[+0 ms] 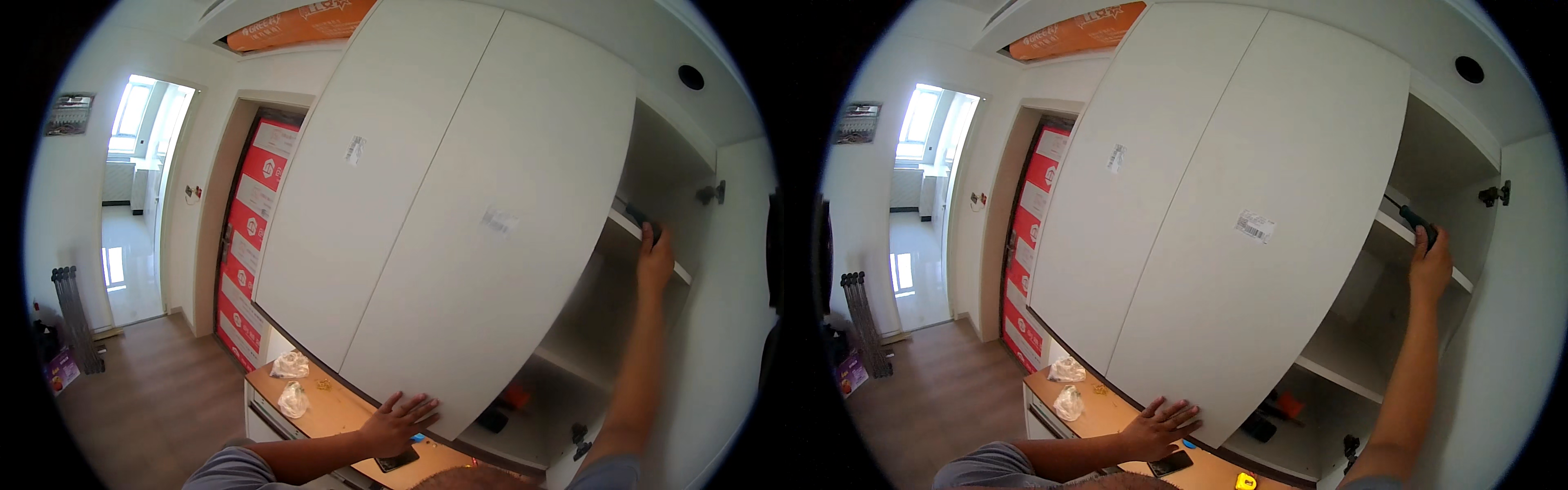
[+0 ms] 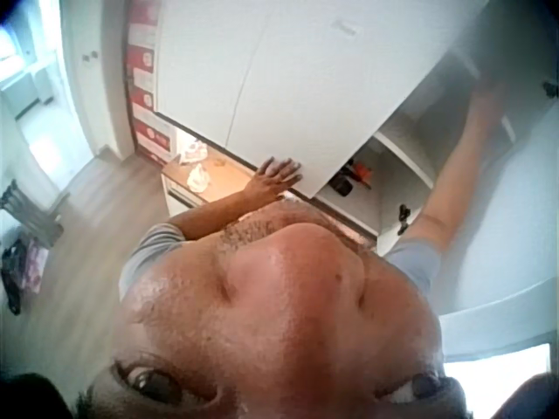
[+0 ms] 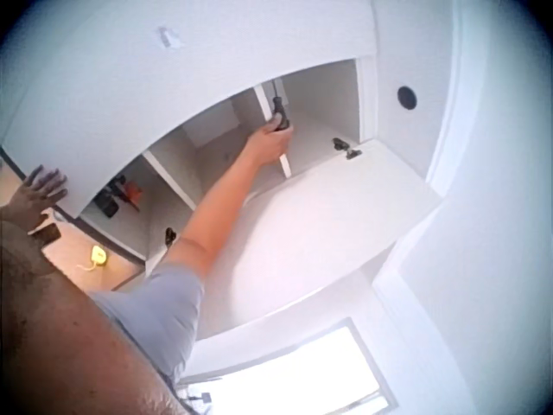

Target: The person installs a white cabinet door onto a wall-mounted cabinet using a cordless drill and a manual screwdriver. They attach the door to the hinges, tighten the screws, and repeatedly open and close the door to check alignment.

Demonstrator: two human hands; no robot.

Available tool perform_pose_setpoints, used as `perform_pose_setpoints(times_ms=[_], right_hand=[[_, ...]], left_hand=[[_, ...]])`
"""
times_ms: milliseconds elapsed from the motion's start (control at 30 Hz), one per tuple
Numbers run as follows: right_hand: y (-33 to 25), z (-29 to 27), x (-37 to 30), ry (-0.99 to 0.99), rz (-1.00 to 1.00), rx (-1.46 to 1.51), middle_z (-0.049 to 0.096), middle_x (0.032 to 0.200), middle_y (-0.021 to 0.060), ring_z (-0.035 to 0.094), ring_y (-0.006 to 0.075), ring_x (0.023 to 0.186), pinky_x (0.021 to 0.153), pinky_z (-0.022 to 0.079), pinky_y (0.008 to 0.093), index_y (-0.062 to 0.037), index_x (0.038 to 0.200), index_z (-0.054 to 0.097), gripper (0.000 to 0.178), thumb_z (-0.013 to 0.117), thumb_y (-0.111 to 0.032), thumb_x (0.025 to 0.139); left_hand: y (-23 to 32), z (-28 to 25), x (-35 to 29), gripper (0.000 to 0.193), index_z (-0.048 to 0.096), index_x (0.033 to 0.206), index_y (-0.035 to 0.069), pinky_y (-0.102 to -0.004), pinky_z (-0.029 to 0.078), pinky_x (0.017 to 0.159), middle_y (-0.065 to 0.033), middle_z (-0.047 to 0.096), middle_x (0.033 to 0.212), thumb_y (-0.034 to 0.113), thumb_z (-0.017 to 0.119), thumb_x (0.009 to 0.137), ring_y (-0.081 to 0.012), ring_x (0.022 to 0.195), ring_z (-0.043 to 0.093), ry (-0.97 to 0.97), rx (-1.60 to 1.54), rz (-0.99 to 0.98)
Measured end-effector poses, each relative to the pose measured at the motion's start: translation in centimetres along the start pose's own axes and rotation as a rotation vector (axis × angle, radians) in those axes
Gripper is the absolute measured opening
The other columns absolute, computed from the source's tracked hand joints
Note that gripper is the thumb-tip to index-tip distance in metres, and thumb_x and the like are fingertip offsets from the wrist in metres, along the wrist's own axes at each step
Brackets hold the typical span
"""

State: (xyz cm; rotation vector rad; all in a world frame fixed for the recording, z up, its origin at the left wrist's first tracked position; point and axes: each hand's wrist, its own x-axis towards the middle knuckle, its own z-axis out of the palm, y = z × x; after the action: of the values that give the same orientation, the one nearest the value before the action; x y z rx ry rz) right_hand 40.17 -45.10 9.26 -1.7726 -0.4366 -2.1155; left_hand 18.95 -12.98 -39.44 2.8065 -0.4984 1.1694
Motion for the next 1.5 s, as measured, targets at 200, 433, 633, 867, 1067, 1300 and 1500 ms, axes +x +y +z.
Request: perform_pose_setpoints(times_ms=[200, 433, 633, 867, 1067, 1300, 1500], right_hand=[[0.7, -1.0, -0.7, 0.057, 0.098, 0.092, 0.069, 0.116, 0.0187, 0.066, 0.0363, 0.106, 0.091, 0.050, 0.0421, -0.0085, 0.129, 0.059, 0.051, 0.057, -0.051, 0.101], [-7.5, -11.0, -11.8, 0.322, 0.536, 0.582, 0.064, 0.125, 0.0102, 0.060, 0.0224, 0.112, 0.099, 0.046, 0.0329, 0.0004, 0.136, 0.055, 0.049, 0.067, -0.030, 0.099], [-12.8, -19.6, -36.7, -0.075, 0.719, 0.518, 0.062, 0.113, 0.0059, 0.057, 0.0146, 0.097, 0.087, 0.046, 0.0294, -0.0020, 0.120, 0.063, 0.034, 0.075, -0.014, 0.091], [-21.1, -19.8, -47.6, -0.296, 0.977, 0.564, 0.061, 0.118, 0.0087, 0.061, 0.0152, 0.103, 0.088, 0.051, 0.0294, -0.0036, 0.148, 0.031, 0.073, 0.076, -0.012, 0.091], [-17.9, -15.9, -47.8, -0.407, 0.890, 0.454, 0.068, 0.121, 0.0090, 0.061, 0.0157, 0.112, 0.100, 0.044, 0.0275, 0.0031, 0.126, 0.065, 0.048, 0.078, -0.027, 0.092], [-21.5, -13.3, -46.4, -0.658, 0.957, 0.364, 0.067, 0.092, 0.0029, 0.059, 0.0146, 0.085, 0.081, 0.047, 0.0281, -0.0009, 0.103, 0.066, 0.038, 0.079, -0.034, 0.090], [-20.6, -13.1, -48.0, -0.603, 0.852, 0.355, 0.066, 0.087, 0.0023, 0.060, 0.0157, 0.080, 0.077, 0.049, 0.0300, -0.0014, 0.102, 0.065, 0.047, 0.079, -0.044, 0.088]], left_hand=[[-5.4, 1.0, -9.1, 0.071, 0.038, 0.156, 0.017, -0.0531, 0.019, 0.123, -0.0112, 0.025, 0.166, 0.032, 0.063, 0.092, -0.0309, 0.155, 0.019, -0.239, -0.207, -0.080], [-16.0, 4.2, -30.6, 0.061, 0.053, 0.145, 0.012, -0.0465, 0.033, 0.118, -0.0161, 0.041, 0.158, 0.042, 0.062, 0.093, -0.0347, 0.144, 0.040, -0.586, -0.482, -0.452], [-19.9, 6.2, -41.7, 0.063, 0.060, 0.139, 0.013, -0.0538, 0.022, 0.121, -0.0109, 0.050, 0.152, 0.059, 0.048, 0.098, -0.0353, 0.146, 0.037, -1.004, -0.325, -0.288], [-19.9, 4.4, -38.8, 0.048, 0.068, 0.124, 0.012, -0.0514, 0.025, 0.120, -0.0172, 0.062, 0.135, 0.048, 0.061, 0.093, -0.0349, 0.139, 0.046, -0.909, -0.439, -0.487], [-21.2, 7.2, -39.2, 0.044, 0.070, 0.125, 0.011, -0.0486, 0.033, 0.115, -0.0186, 0.064, 0.133, 0.039, 0.066, 0.092, -0.0368, 0.130, 0.053, -0.730, -0.602, -0.528], [-21.0, 7.2, -38.9, 0.042, 0.070, 0.125, 0.011, -0.0466, 0.029, 0.119, -0.0169, 0.065, 0.131, 0.038, 0.064, 0.093, -0.0317, 0.130, 0.054, -0.688, -0.638, -0.593], [-21.0, 6.2, -38.6, 0.041, 0.070, 0.123, 0.010, -0.0460, 0.029, 0.119, -0.0164, 0.066, 0.130, 0.037, 0.063, 0.094, -0.0311, 0.129, 0.055, -0.706, -0.625, -0.601]])
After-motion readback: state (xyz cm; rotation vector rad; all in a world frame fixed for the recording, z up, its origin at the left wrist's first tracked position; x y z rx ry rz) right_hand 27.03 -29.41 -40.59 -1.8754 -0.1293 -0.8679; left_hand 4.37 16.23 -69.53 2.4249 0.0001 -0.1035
